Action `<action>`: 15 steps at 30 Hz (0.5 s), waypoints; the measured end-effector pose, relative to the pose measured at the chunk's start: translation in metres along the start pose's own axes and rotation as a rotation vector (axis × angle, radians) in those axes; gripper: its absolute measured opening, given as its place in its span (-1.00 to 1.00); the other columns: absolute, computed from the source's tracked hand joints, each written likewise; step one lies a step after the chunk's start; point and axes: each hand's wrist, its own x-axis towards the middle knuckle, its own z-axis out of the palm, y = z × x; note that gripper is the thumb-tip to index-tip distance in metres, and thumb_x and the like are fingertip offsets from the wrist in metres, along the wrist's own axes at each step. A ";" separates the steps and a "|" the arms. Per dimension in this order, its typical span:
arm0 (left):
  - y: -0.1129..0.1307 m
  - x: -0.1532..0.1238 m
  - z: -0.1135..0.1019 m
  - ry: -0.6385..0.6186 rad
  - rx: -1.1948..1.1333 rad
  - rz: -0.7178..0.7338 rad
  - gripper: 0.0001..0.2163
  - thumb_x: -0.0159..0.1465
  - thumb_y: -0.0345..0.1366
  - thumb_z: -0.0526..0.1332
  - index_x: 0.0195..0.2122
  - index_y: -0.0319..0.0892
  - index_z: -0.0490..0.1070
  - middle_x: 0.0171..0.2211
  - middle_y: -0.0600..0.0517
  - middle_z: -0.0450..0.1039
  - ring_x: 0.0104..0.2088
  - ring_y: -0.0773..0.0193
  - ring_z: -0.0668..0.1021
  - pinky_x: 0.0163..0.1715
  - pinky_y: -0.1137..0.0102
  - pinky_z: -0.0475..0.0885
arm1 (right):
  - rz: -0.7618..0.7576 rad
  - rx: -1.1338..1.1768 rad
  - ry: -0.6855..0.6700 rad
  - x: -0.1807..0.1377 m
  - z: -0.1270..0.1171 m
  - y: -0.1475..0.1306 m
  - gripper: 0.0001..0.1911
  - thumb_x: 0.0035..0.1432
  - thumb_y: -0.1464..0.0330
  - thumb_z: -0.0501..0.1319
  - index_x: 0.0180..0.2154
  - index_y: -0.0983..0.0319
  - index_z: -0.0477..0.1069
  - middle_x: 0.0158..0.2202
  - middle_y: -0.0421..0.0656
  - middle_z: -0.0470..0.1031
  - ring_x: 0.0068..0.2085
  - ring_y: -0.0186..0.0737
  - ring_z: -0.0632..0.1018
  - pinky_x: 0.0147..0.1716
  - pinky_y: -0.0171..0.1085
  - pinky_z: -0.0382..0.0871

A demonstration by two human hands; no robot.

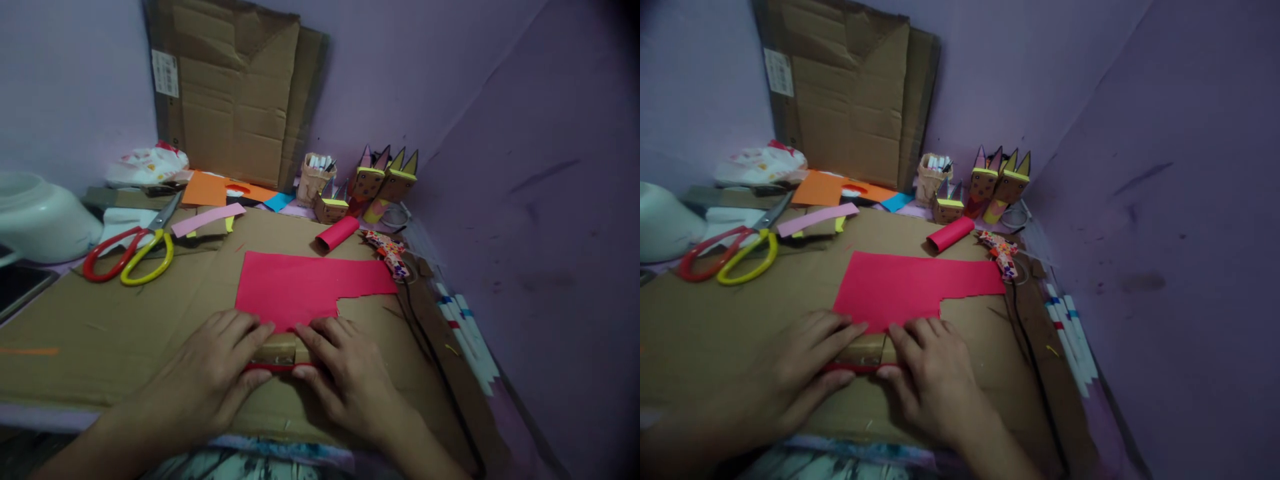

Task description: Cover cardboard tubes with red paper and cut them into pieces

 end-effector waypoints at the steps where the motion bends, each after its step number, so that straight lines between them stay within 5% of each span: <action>1: 0.000 0.000 0.000 -0.007 -0.016 -0.010 -0.72 0.32 -0.33 0.04 0.06 -0.16 0.18 -0.14 -0.14 0.38 -0.14 0.04 0.45 -0.22 0.19 0.41 | 0.006 -0.007 -0.012 0.001 -0.002 -0.001 -0.62 0.26 0.19 0.11 0.04 0.22 0.37 -0.16 -0.02 0.50 -0.19 -0.03 0.45 -0.20 -0.02 0.35; 5: 0.000 0.002 0.000 -0.026 -0.055 -0.039 -0.74 0.31 -0.33 0.06 0.02 -0.15 0.22 -0.19 -0.10 0.40 -0.20 0.08 0.45 -0.25 0.20 0.40 | -0.007 -0.049 -0.016 0.005 -0.004 -0.003 -0.64 0.22 0.24 0.18 0.02 0.25 0.40 -0.19 -0.05 0.56 -0.19 -0.02 0.48 -0.03 0.08 0.26; 15: 0.002 0.003 -0.002 -0.052 -0.123 -0.043 -0.80 0.31 -0.37 0.04 -0.04 -0.17 0.27 -0.19 -0.09 0.37 -0.18 0.07 0.41 -0.23 0.15 0.38 | -0.001 0.071 0.070 0.000 0.006 -0.001 -0.69 0.23 0.24 0.14 -0.04 0.21 0.41 -0.21 -0.07 0.56 -0.24 -0.07 0.47 -0.28 -0.11 0.35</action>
